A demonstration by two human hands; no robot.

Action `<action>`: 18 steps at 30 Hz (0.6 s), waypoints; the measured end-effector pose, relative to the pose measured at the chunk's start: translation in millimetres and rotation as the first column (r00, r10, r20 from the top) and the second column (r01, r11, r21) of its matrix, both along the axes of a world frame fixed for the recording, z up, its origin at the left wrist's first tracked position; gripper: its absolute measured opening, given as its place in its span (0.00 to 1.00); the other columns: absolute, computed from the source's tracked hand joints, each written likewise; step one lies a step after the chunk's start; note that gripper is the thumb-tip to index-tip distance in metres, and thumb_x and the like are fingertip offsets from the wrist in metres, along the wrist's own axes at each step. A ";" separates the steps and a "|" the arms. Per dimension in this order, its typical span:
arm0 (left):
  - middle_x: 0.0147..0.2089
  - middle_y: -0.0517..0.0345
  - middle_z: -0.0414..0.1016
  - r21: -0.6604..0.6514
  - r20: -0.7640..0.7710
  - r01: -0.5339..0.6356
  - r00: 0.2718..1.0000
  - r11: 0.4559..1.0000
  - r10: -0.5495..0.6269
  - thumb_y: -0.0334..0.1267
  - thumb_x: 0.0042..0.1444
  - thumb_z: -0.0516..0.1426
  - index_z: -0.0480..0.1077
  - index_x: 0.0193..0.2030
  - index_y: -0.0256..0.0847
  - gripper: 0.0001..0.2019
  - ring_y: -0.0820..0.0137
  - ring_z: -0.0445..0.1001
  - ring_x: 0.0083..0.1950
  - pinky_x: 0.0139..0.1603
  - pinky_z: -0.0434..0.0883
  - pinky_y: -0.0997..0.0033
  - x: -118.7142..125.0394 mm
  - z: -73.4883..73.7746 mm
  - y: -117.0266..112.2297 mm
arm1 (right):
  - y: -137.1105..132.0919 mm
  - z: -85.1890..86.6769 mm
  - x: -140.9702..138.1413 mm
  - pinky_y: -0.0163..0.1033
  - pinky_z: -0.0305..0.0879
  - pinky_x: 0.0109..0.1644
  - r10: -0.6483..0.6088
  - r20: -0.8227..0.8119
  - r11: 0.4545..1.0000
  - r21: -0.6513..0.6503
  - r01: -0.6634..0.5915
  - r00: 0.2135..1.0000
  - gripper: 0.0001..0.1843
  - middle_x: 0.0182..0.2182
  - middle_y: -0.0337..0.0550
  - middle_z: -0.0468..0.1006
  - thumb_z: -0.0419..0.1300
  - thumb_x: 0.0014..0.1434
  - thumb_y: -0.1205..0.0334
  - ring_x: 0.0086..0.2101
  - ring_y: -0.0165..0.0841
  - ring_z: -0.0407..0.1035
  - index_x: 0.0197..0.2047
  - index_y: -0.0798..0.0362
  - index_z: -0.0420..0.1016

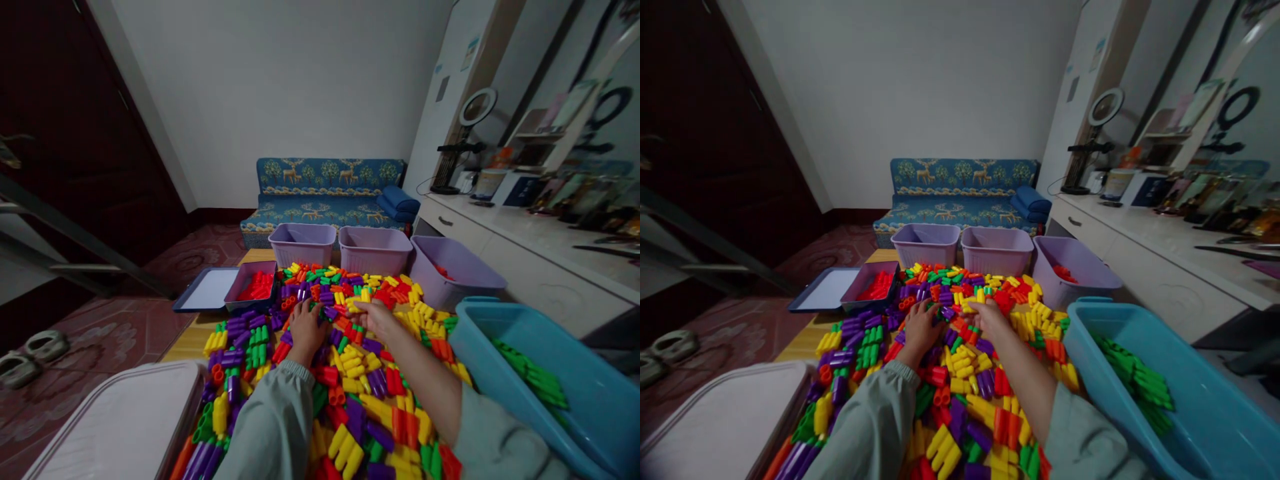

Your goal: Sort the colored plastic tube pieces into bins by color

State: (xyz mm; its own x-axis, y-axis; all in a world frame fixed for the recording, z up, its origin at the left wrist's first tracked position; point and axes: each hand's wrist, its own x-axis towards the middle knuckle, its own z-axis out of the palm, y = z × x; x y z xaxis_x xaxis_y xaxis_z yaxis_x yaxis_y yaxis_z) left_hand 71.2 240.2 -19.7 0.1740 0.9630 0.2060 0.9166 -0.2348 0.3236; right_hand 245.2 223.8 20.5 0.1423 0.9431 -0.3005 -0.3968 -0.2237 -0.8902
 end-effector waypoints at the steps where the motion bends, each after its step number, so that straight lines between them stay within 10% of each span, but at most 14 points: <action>1: 0.63 0.57 0.61 -0.006 0.002 -0.001 1.000 1.000 0.001 0.43 0.52 0.60 0.65 0.58 0.55 0.25 0.56 0.55 0.64 0.58 0.59 0.57 -0.4 0.2 0.3 | 12.0 11.2 5.6 0.34 0.68 0.21 -0.065 -0.008 0.998 -0.025 0.065 0.998 0.10 0.22 0.43 0.77 0.61 0.52 0.69 0.22 0.34 0.73 0.39 0.56 0.70; 8: 0.61 0.55 0.63 0.037 0.011 -0.035 0.999 0.999 0.035 0.44 0.53 0.59 0.66 0.56 0.52 0.23 0.57 0.58 0.60 0.54 0.61 0.57 0.8 -2.2 6.0 | 94.5 78.0 32.7 0.34 0.70 0.27 -0.235 -0.031 0.971 0.027 0.236 0.972 0.09 0.20 0.40 0.73 0.58 0.53 0.73 0.23 0.30 0.71 0.39 0.55 0.68; 18: 0.60 0.54 0.64 0.050 0.017 -0.060 0.998 0.997 0.059 0.42 0.55 0.58 0.66 0.57 0.53 0.22 0.57 0.59 0.60 0.53 0.60 0.58 1.7 -6.3 6.2 | 136.2 95.0 49.8 0.34 0.70 0.39 -0.332 0.037 0.939 0.106 0.327 0.943 0.12 0.29 0.41 0.72 0.56 0.49 0.74 0.31 0.29 0.71 0.38 0.55 0.69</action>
